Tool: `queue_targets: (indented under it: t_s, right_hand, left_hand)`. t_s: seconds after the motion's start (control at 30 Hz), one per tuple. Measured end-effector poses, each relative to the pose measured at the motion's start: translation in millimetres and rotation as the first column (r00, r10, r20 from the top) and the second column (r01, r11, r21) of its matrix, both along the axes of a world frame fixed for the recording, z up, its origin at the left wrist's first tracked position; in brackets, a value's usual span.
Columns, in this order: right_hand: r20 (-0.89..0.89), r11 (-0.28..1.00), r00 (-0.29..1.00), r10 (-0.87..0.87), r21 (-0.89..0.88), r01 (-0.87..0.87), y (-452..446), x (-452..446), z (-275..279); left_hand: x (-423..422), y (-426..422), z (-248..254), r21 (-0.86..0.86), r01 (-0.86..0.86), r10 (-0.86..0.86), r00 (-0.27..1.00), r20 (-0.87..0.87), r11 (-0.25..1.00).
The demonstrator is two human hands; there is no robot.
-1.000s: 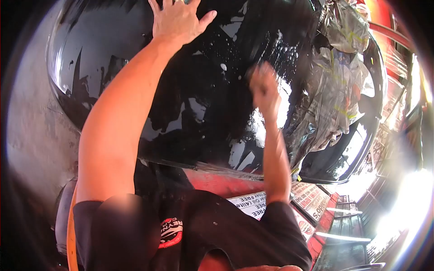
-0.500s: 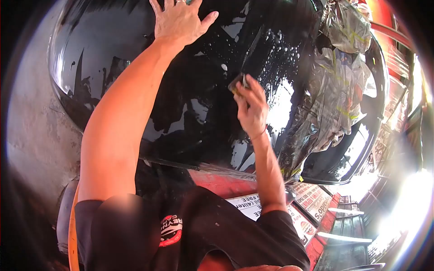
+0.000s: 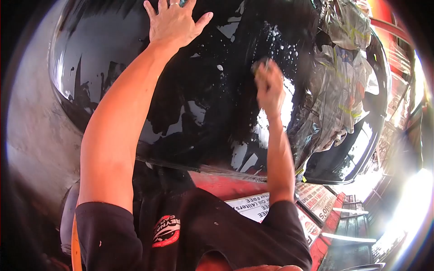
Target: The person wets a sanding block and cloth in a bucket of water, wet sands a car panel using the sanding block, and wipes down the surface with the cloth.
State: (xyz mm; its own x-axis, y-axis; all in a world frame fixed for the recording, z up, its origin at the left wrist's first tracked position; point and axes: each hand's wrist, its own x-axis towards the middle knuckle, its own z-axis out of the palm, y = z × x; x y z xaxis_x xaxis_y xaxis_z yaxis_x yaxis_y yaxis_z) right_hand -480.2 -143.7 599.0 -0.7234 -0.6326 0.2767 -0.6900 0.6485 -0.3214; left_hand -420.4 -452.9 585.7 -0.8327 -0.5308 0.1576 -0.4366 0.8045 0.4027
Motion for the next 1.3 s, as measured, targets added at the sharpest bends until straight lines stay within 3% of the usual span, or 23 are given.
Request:
queue_targets:
  t_s: [0.07,0.13,0.2,0.3,0.37,0.4,0.47,0.5,0.6,0.67,0.77,0.8,0.87,0.9,0.93,1.0,1.03,1.13,1.2,1.27,1.3]
  right_hand:
    - [0.09,0.994,0.992,-0.092,-0.048,0.097,-39,-54,9]
    - [-0.055,1.0,0.998,-0.011,-0.008,0.011,-39,-61,10]
    - [-0.069,0.999,0.997,-0.028,0.032,0.03,-1,-9,0]
    - [0.072,0.993,0.991,-0.11,0.039,0.107,40,58,7]
    - [0.062,0.995,0.994,-0.09,0.049,0.087,39,37,7]
    - [-0.033,0.996,0.998,-0.052,0.065,0.055,30,-3,2]
    - [-0.074,0.997,0.997,-0.027,-0.075,0.021,-7,-70,1]
    - [-0.094,1.0,0.995,-0.03,-0.008,0.029,-15,-86,7]
    - [-0.109,0.996,0.99,-0.085,0.017,0.087,24,-23,2]
    - [0.049,0.978,0.977,-0.208,0.028,0.207,66,55,5]
    - [0.119,0.973,0.966,-0.231,0.038,0.228,82,44,5]
    - [-0.027,0.986,0.986,-0.165,-0.014,0.165,76,8,-4]
    - [-0.037,0.983,0.989,-0.143,-0.126,0.138,37,-67,3]
    - [-0.165,0.993,0.98,-0.115,-0.046,0.108,26,-92,9]
    - [-0.039,0.978,0.978,-0.204,-0.061,0.201,22,-91,14]
    - [-0.089,0.987,0.983,-0.158,-0.023,0.156,59,-47,6]
    - [0.024,0.975,0.975,-0.222,0.024,0.221,78,-3,15]
    - [0.122,0.931,0.923,-0.365,0.066,0.36,143,97,19]
    - [0.085,0.945,0.944,-0.318,0.113,0.308,132,68,26]
    - [0.055,0.961,0.96,-0.275,-0.02,0.276,109,-5,18]
    - [0.021,0.97,0.97,-0.242,-0.006,0.242,93,-46,21]
  left_hand:
    - [3,2,-3,0.019,-0.008,0.007,1.0,0.023,1.0]
    - [0,0,-9,-0.007,-0.005,0.005,1.0,0.014,1.0]
    - [0,0,-4,-0.015,-0.005,0.005,0.999,-0.05,1.0]
    - [1,4,-5,0.005,-0.003,0.003,1.0,0.016,1.0]
    - [0,2,-3,0.001,-0.006,0.006,1.0,0.001,1.0]
    - [-1,1,-1,-0.009,-0.006,0.006,1.0,-0.002,1.0]
    - [0,5,-2,-0.007,-0.022,0.022,0.999,0.03,1.0]
    - [3,6,-5,0.0,-0.025,0.025,0.999,0.039,1.0]
    - [-4,0,-1,0.002,0.001,-0.001,1.0,0.017,1.0]
    - [-2,5,2,0.006,-0.015,0.015,0.999,0.044,1.0]
    - [-5,6,2,-0.018,-0.009,0.01,0.999,0.039,1.0]
    - [-4,7,0,-0.032,-0.02,0.021,0.999,0.034,0.999]
    - [-6,1,-13,-0.065,-0.005,0.007,1.0,0.027,0.998]
    - [-5,2,-11,-0.057,-0.008,0.01,0.999,0.034,0.998]
    - [-4,4,-8,-0.049,-0.008,0.01,0.999,0.042,0.999]
    - [-2,10,2,-0.028,0.0,0.0,1.0,0.01,1.0]
    - [-5,8,0,-0.05,-0.015,0.016,1.0,0.019,0.999]
    - [-6,12,5,-0.042,-0.023,0.024,0.999,0.033,0.999]
    - [-4,13,6,-0.039,-0.02,0.022,0.998,0.054,0.999]
    - [-9,3,-7,-0.079,-0.014,0.019,0.998,0.056,0.997]
    - [-7,5,-14,-0.099,-0.009,0.016,0.997,0.077,0.995]
